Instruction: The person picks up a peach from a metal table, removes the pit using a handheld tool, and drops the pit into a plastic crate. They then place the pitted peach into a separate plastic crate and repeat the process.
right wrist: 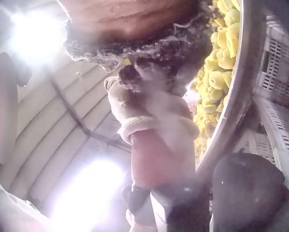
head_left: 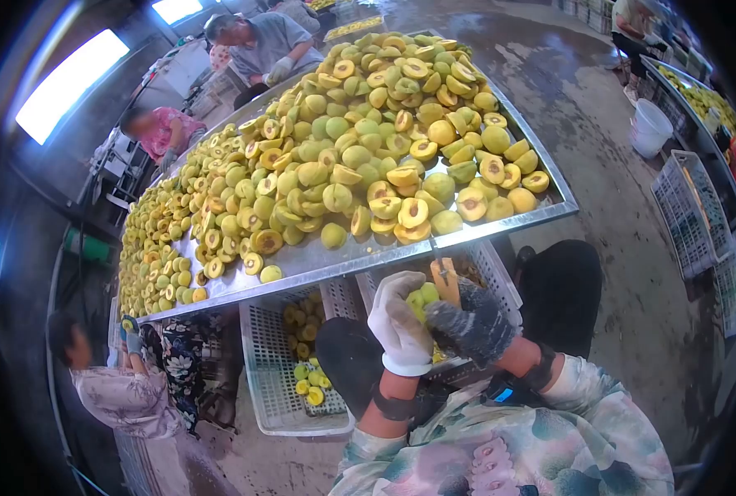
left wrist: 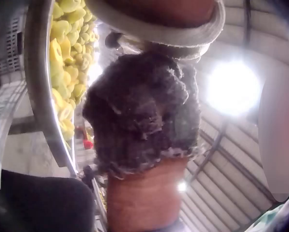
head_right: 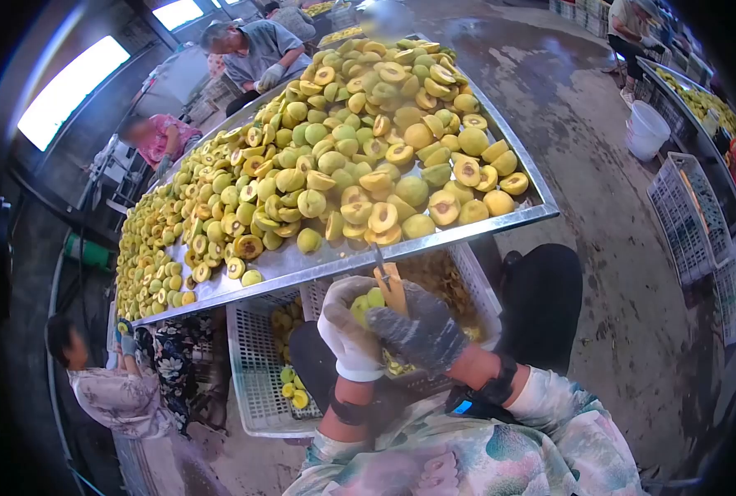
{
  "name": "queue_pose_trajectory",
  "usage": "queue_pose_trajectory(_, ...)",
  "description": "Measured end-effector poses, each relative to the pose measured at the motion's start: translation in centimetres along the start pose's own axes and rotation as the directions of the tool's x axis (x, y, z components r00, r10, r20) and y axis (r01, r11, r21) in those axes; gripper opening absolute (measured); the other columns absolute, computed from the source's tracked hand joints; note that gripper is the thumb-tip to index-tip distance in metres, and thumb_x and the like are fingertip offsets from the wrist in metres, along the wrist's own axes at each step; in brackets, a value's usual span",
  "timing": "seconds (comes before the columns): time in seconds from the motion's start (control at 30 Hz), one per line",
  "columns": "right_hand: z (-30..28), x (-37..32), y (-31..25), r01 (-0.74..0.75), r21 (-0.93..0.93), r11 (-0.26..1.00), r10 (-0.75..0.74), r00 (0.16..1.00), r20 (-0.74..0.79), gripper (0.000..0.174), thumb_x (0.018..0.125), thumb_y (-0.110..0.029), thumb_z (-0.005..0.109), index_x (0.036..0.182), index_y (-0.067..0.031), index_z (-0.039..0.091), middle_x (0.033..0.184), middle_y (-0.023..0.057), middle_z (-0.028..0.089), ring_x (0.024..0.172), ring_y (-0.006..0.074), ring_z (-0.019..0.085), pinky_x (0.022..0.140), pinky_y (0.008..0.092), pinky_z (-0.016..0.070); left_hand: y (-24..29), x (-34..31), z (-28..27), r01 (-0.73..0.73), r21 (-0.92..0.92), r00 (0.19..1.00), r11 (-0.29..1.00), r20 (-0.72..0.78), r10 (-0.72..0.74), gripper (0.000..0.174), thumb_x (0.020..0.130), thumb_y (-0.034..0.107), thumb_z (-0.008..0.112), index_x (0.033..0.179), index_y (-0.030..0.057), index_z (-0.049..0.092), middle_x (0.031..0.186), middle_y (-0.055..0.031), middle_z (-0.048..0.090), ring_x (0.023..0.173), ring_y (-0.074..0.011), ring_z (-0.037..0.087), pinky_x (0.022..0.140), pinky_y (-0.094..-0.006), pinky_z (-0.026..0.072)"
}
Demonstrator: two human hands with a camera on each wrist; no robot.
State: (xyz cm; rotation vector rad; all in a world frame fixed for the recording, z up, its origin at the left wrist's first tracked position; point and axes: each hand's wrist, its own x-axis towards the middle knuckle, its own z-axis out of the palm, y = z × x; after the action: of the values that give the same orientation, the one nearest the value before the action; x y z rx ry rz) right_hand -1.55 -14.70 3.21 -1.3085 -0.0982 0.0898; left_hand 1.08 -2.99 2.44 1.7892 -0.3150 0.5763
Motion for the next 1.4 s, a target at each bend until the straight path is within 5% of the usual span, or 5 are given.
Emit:
queue_pose_trajectory(0.53, -0.8, -0.3, 0.8, 0.183, -0.442, 0.878, -0.162, 0.983, 0.085, 0.05, 0.081, -0.021, 0.062, 0.123, 0.0006, 0.045, 0.104, 0.0199, 0.055, 0.091, 0.0339, 0.056, 0.077, 0.0374, 0.0458, 1.1, -0.6, -0.4, 0.218, -0.086, 0.975, 0.972, 0.064, -0.213, 0.05, 0.096, 0.038, 0.035, 0.083, -0.0042, 0.058, 0.083, -0.0117, 0.06, 0.076, -0.0178, 0.056, 0.075, -0.03, 0.0427)
queue_pose_trajectory(0.63, -0.8, -0.3, 2.4, 0.319, -0.512, 0.797, -0.313, 0.944, 0.101, 0.046, 0.081, -0.019, 0.062, 0.12, -0.0002, 0.047, 0.101, 0.0199, 0.055, 0.089, 0.0349, 0.056, 0.076, 0.0381, 0.0461, 0.7, -0.3, -0.6, -0.098, 0.222, 0.989, 0.97, 0.132, 0.07, 0.049, 0.097, 0.034, 0.032, 0.08, -0.0028, 0.059, 0.08, -0.0103, 0.061, 0.071, -0.0167, 0.056, 0.071, -0.0293, 0.0432)
queue_pose_trajectory(0.7, -1.3, 0.1, 3.2, 0.489, -0.63, 0.603, -0.497, 0.848, 0.182, 0.044, 0.08, -0.019, 0.061, 0.118, -0.001, 0.049, 0.1, 0.0195, 0.055, 0.089, 0.0348, 0.056, 0.075, 0.0381, 0.0463, 1.4, 0.2, -0.8, 0.437, -0.109, 0.894, 0.893, 0.161, -0.418, 0.044, 0.096, 0.033, 0.036, 0.082, -0.0014, 0.059, 0.077, -0.0114, 0.061, 0.07, -0.0186, 0.058, 0.068, -0.0316, 0.0457)
queue_pose_trajectory(0.87, -1.2, 0.5, 1.0, 0.272, -0.498, 0.823, -0.201, 0.96, 0.192, 0.037, 0.08, -0.019, 0.061, 0.113, -0.0034, 0.051, 0.096, 0.0197, 0.057, 0.086, 0.0362, 0.057, 0.073, 0.04, 0.0467, 0.7, 1.2, -0.6, 0.638, -0.409, 0.748, 0.652, 0.128, -0.652, 0.056, 0.097, 0.042, 0.024, 0.082, 0.0001, 0.058, 0.077, -0.0087, 0.062, 0.071, -0.0145, 0.055, 0.07, -0.0265, 0.0448)
queue_pose_trajectory(1.4, -0.6, -1.5, 1.3, 0.12, -0.655, 0.746, 0.03, 0.976, 0.213, 0.041, 0.081, -0.032, 0.063, 0.106, -0.0008, 0.053, 0.089, 0.0207, 0.06, 0.077, 0.0358, 0.06, 0.063, 0.0406, 0.0463, -0.7, 0.8, -1.6, 0.484, -0.125, 0.874, 0.866, 0.033, -0.484, 0.065, 0.095, 0.05, 0.027, 0.085, -0.0047, 0.061, 0.076, -0.0104, 0.063, 0.073, -0.0153, 0.058, 0.071, -0.0277, 0.0444)
